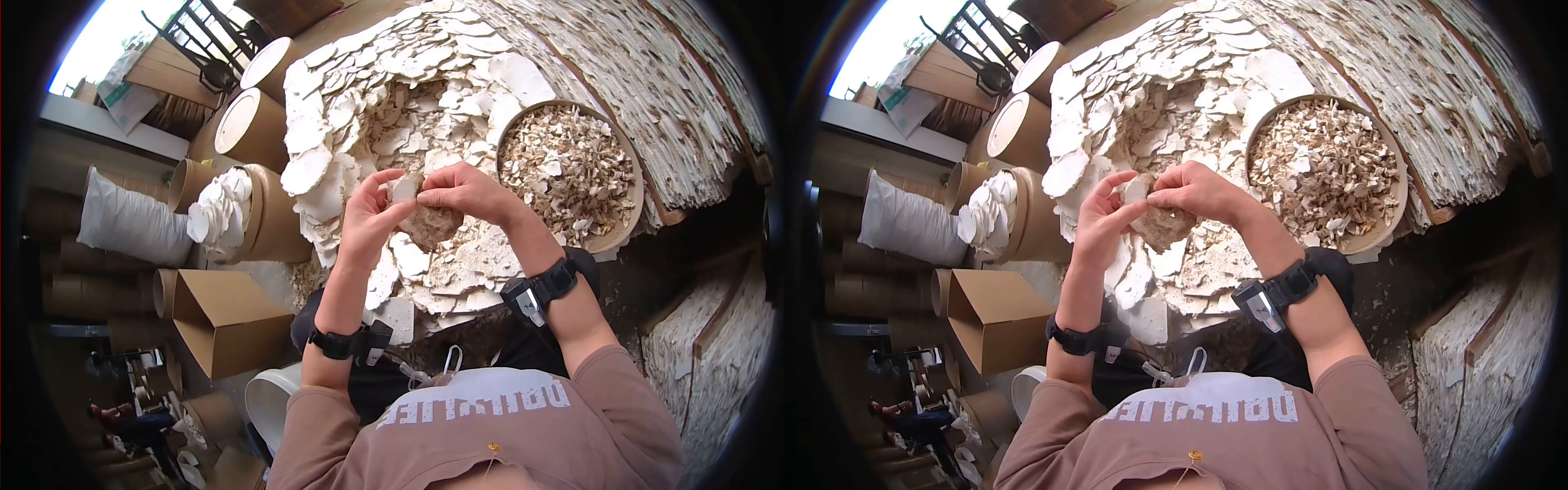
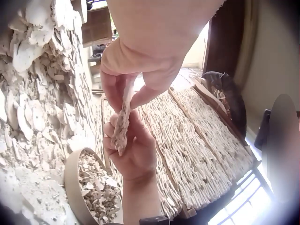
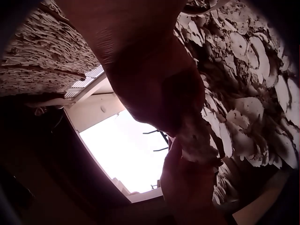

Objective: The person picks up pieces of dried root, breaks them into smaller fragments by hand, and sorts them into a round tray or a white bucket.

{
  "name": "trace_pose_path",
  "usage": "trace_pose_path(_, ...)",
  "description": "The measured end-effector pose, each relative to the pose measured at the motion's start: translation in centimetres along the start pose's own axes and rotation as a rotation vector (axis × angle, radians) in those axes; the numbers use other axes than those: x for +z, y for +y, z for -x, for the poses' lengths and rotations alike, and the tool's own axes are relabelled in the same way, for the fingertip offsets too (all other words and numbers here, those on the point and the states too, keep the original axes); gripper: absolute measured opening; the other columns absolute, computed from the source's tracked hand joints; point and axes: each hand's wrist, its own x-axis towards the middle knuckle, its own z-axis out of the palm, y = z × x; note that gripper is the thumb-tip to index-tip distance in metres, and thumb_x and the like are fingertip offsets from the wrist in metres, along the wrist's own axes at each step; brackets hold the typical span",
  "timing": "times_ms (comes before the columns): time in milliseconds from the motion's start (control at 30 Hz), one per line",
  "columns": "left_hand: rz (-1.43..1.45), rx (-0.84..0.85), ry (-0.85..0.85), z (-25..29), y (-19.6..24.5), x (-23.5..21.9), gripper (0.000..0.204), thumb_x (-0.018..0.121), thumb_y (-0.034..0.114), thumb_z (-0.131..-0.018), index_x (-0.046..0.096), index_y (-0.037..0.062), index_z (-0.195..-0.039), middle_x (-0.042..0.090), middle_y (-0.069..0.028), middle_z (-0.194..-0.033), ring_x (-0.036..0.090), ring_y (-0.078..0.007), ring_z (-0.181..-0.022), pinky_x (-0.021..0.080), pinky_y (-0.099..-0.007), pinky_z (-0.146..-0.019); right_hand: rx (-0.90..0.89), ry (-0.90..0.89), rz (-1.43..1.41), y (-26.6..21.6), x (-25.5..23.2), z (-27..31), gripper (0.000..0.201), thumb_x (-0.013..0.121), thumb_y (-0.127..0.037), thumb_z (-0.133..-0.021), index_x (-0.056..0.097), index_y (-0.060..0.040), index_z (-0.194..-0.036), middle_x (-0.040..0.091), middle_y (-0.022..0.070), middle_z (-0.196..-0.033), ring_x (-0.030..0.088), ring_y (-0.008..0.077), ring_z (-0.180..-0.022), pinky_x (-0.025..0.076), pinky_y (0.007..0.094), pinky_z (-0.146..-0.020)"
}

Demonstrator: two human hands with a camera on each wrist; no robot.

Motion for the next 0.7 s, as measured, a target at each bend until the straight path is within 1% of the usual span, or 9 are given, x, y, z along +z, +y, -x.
trace_pose_path(133,-0.032,-0.026,-0.002,1.2,-0.9,-1.8,0.045,0.061,0.000,-0.073,0.043,-0.0002,-0.114,0.056,-0.0005,-0.072,0.050,-0.0029,-0.059,0.040,-0.0155,-0.048,0.005,-0.040,0.138,1.9,1.6,-0.7,0.016,0.060,-0.017,-0.078,0.060,-0.0018,-0.072,0.052,-0.0043,-0.062,0.043,0.0030,-0.057,0.036,0.0209,-0.049)
trace_pose_path(267,-0.062,0.021,0.027,1.4,-3.1,-3.1,0.045,0.060,-0.002,-0.073,0.044,0.0003,-0.115,0.057,-0.0019,-0.073,0.054,-0.0043,-0.063,0.044,-0.0151,-0.048,-0.066,0.023,0.308,2.8,3.0,-0.9,0.021,0.062,-0.019,-0.074,0.058,-0.0009,-0.064,0.050,0.0042,-0.053,0.047,0.0113,-0.050,0.037,0.0275,-0.048)
trace_pose_path(367,-0.032,0.046,0.079,1.1,-4.7,-3.3,0.045,0.060,-0.003,-0.073,0.044,0.0000,-0.115,0.059,-0.0030,-0.074,0.055,-0.0047,-0.062,0.043,-0.0149,-0.047,-0.440,0.256,0.765,3.3,3.8,-0.9,0.017,0.060,-0.015,-0.069,0.054,-0.0025,-0.060,0.054,0.0099,-0.061,0.053,0.0269,-0.058,0.042,0.0347,-0.050)
trace_pose_path(400,-0.004,0.047,0.103,0.9,-5.2,-3.4,0.044,0.060,-0.004,-0.073,0.044,-0.0002,-0.114,0.059,-0.0035,-0.074,0.056,-0.0048,-0.062,0.043,-0.0148,-0.047,-0.429,0.256,0.769,3.4,4.1,-0.9,0.017,0.060,-0.015,-0.069,0.054,-0.0025,-0.060,0.054,0.0099,-0.061,0.053,0.0269,-0.058,0.042,0.0347,-0.050)
trace_pose_path(500,0.035,0.017,0.151,0.6,-6.8,-3.4,0.044,0.061,-0.004,-0.073,0.045,-0.0004,-0.114,0.059,-0.0034,-0.073,0.056,-0.0054,-0.062,0.044,-0.0146,-0.047,-0.586,0.326,1.049,4.0,4.8,-0.9,0.016,0.058,-0.012,-0.070,0.049,-0.0047,-0.059,0.049,0.0095,-0.062,0.052,0.0269,-0.057,0.043,0.0347,-0.050)
trace_pose_path(533,0.073,-0.009,0.186,0.6,-6.9,-3.3,0.044,0.061,-0.003,-0.073,0.045,-0.0003,-0.114,0.059,-0.0031,-0.073,0.057,-0.0055,-0.062,0.044,-0.0147,-0.046,-0.578,0.322,1.055,4.5,4.9,-1.2,0.016,0.058,-0.012,-0.070,0.049,-0.0047,-0.059,0.049,0.0095,-0.062,0.052,0.0269,-0.057,0.043,0.0347,-0.050)
trace_pose_path(600,0.164,-0.056,0.198,0.4,-7.0,-3.2,0.045,0.061,-0.002,-0.073,0.044,0.0001,-0.115,0.058,-0.0019,-0.074,0.057,-0.0061,-0.064,0.045,-0.0155,-0.046,-0.614,0.433,0.920,5.4,5.1,-1.6,0.012,0.055,-0.011,-0.073,0.052,-0.0032,-0.064,0.051,0.0067,-0.063,0.052,0.0202,-0.054,0.042,0.0314,-0.048)
trace_pose_path(633,0.255,-0.092,0.194,0.3,-6.6,-3.1,0.046,0.061,-0.002,-0.073,0.043,0.0005,-0.116,0.057,-0.0012,-0.075,0.057,-0.0061,-0.064,0.046,-0.0160,-0.046,-0.606,0.420,0.924,5.4,4.9,-1.6,0.012,0.055,-0.011,-0.073,0.052,-0.0032,-0.064,0.051,0.0067,-0.063,0.052,0.0202,-0.054,0.042,0.0314,-0.048)
trace_pose_path(700,0.333,-0.133,0.150,0.2,-6.6,-3.8,0.048,0.059,-0.002,-0.074,0.041,0.0022,-0.118,0.056,0.0000,-0.078,0.057,-0.0056,-0.068,0.048,-0.0169,-0.047,0.006,0.347,0.222,5.3,4.4,-2.0,0.011,0.050,-0.011,-0.077,0.056,-0.0017,-0.073,0.053,0.0028,-0.067,0.049,0.0109,-0.058,0.041,0.0254,-0.054)
